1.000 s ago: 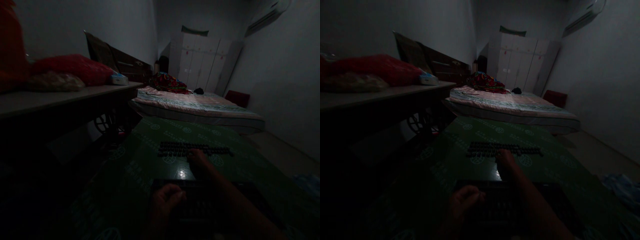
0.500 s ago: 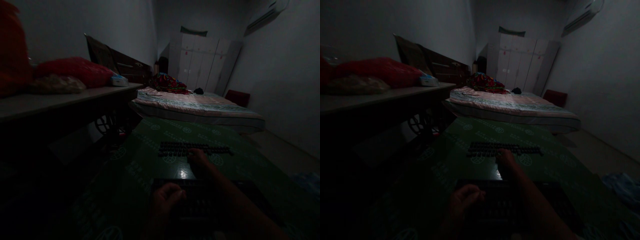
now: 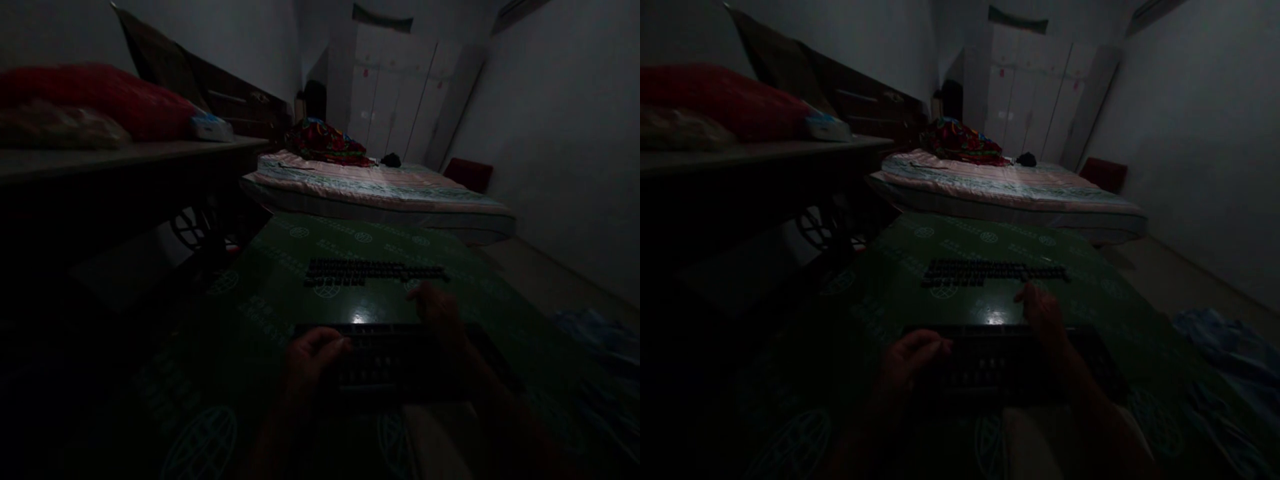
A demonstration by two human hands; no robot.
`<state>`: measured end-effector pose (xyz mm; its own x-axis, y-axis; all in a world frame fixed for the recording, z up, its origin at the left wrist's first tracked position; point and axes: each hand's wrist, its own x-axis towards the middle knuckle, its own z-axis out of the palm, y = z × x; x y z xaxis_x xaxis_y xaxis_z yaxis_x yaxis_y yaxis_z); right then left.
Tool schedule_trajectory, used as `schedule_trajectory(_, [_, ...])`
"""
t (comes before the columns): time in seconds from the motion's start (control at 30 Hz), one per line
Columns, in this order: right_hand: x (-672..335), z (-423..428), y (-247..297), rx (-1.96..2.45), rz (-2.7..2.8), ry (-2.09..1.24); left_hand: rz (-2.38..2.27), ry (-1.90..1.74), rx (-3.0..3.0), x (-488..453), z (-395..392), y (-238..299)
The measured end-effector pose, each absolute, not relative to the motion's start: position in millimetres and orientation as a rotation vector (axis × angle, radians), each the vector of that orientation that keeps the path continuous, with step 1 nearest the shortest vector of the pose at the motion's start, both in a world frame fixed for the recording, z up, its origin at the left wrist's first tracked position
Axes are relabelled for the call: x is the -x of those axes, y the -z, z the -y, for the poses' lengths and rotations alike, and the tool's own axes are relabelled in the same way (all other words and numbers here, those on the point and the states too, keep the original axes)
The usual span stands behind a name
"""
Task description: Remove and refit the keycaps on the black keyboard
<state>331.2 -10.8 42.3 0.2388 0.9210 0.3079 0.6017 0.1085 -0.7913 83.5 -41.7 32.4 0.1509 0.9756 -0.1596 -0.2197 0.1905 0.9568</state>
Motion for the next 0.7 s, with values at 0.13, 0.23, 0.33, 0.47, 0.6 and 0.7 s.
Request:
schedule_trajectory(0.13, [-322,40,-47,1.582,1.404,-0.823,-1.093,-1.047,-1.138,-85,41,-29])
schedule_trajectory(0.23, [-317,48,-46,1.428,1.433,-0.998,-1.135,-0.989,-1.297,-86,41,-24])
schedule_trajectory(0.33, [-312,51,-44,1.408,1.51,-1.026,-1.152,-0.948,-1.464,-88,42,-19])
schedule_trajectory(0.47, [-304,54,-39,1.419,1.676,-0.957,-1.177,-0.934,-1.755,-94,44,-18])
schedule_trajectory(0.6, [-299,54,-38,1.383,1.84,-0.829,-1.096,-0.947,-2.075,-104,43,-19])
schedule_trajectory(0.7, [-297,54,-38,1.325,1.912,-0.768,-1.032,-0.935,-2.266,-111,41,-16])
